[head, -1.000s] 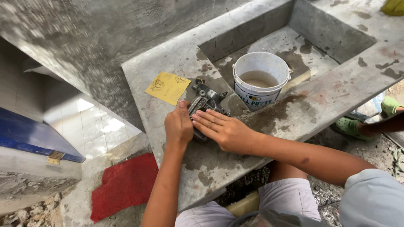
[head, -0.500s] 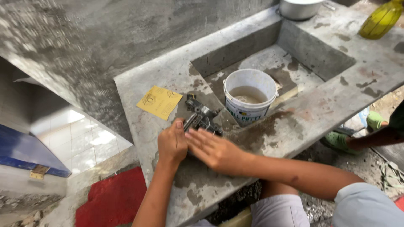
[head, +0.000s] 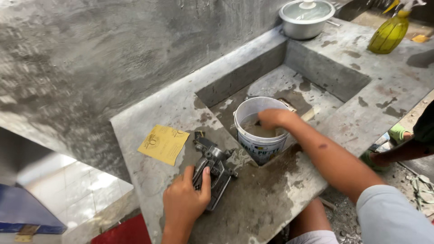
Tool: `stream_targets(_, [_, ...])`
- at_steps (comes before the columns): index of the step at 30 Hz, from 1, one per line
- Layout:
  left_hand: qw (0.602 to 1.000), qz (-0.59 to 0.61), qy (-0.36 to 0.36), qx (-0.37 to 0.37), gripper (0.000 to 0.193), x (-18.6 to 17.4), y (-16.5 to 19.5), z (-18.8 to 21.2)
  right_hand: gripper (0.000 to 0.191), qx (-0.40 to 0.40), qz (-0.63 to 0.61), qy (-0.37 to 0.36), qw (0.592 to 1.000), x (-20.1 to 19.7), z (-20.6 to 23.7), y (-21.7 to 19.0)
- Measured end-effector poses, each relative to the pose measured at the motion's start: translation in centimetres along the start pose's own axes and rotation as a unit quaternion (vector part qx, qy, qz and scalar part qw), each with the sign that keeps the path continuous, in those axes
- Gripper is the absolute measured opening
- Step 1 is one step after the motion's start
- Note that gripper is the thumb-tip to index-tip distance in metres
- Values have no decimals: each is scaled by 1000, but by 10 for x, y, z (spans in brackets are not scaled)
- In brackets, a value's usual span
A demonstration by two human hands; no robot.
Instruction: The person scrubs a small metal part with a black sponge, repeatedly dipping the sponge into a bucket of water. The part is turned and scrubbed on multiple sides on a concrete counter.
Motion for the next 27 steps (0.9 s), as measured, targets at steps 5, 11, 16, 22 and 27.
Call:
stream_targets(5, [998, -49, 27, 34, 37, 2, -1, 2, 34, -88, 0, -129, 988, 47, -38, 9])
stream_targets(11, [995, -57, 41, 74, 59, 10, 0, -5, 44, -107, -58, -93, 988, 54, -44, 27])
stream_targets(16, [990, -72, 9, 122, 66, 7, 9, 0, 39, -64, -62, -121, 989, 57, -41, 27])
stream_targets(22, [994, -29, 9, 108, 58, -3, 14, -1, 34, 4, 38, -36, 999, 45, -34, 25])
stream_targets(27, [995, -13, -8, 98, 56, -9, 15, -1, 30, -46, -62, -69, 995, 40, -29, 19])
Point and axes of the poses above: each hand's wrist, its own z-axis away from the middle knuckle, its own x-axis out of the palm, y = z × x, the point moved 1 cm from there along -z, towards the middle knuckle, and after that the axes turned 10 degrees about z, right-handed, at the moved point
